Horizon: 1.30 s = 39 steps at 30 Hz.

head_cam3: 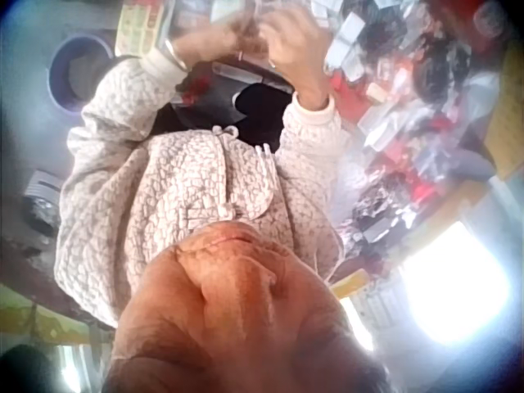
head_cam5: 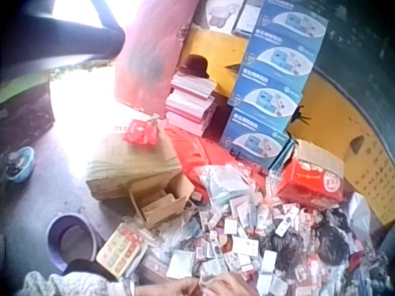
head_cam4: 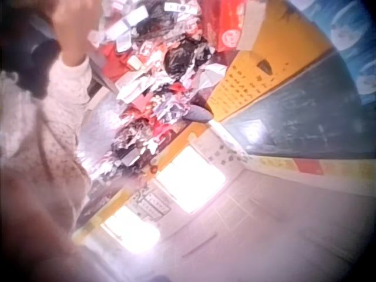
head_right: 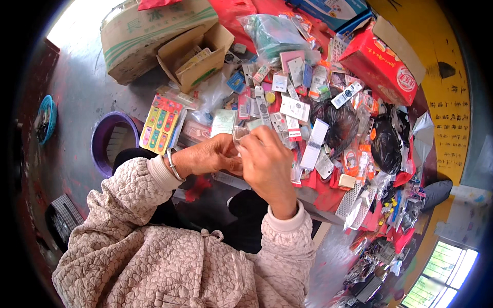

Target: The person wipes various packaged items, including nail stickers and small household goods, with a white cloth and places some of them into a small cardboard box.

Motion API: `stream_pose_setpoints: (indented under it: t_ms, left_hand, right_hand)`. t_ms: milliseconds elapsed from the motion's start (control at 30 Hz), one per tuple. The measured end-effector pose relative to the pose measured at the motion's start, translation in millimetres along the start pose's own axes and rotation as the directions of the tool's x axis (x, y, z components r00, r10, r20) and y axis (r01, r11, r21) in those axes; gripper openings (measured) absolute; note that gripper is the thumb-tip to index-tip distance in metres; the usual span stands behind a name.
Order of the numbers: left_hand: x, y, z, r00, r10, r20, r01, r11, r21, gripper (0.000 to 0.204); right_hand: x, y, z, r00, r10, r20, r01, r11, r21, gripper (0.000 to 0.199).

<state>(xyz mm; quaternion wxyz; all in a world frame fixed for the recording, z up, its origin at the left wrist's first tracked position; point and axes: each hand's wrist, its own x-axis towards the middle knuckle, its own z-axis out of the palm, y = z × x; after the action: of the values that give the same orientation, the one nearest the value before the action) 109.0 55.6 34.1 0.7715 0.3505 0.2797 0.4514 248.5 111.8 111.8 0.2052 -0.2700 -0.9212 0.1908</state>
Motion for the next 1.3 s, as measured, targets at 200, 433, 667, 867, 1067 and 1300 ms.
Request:
stream_pose_setpoints:
  t_ms: [200, 433, 667, 867, 1067, 1300]
  left_hand:
    - [-2.5, 1.0, 2.6, 1.0, 0.007, 0.004, -0.007, 1.0, 0.002, 0.023]
    - [-5.8, 20.2, 15.1, 0.997, -0.065, 0.038, 0.072, 0.974, -0.214, 0.033]
    - [-6.3, 17.7, 9.7, 0.998, -0.046, 0.036, 0.053, 0.976, -0.211, 0.034]
    - [-4.4, 6.9, 8.4, 0.984, 0.12, -0.135, -0.117, 0.993, 0.03, 0.029]
    - [-9.6, 28.0, 0.5, 0.979, 0.066, -0.193, -0.06, 0.997, 0.04, 0.025]
    - [-5.0, 27.5, 1.0, 0.966, 0.071, -0.25, -0.105, 0.986, -0.126, 0.029]
  right_hand:
    - [4.8, 6.1, 14.1, 0.989, -0.112, -0.093, 0.106, 0.992, -0.067, 0.009]
    - [-22.4, 87.9, -46.8, 0.809, 0.179, -0.559, -0.357, 0.906, -0.226, 0.007]
    - [-20.7, 56.5, -50.3, 0.639, 0.47, -0.609, -0.331, 0.883, 0.334, 0.011]
    - [3.2, -11.4, 0.1, 0.997, -0.074, -0.017, 0.074, 0.996, 0.05, 0.006]
    - [-16.3, 36.5, -33.8, 0.96, 0.271, 0.062, -0.264, 0.959, -0.102, 0.006]
    - [-16.1, 45.9, -47.9, 0.715, 0.551, -0.431, -0.454, 0.834, 0.314, 0.009]
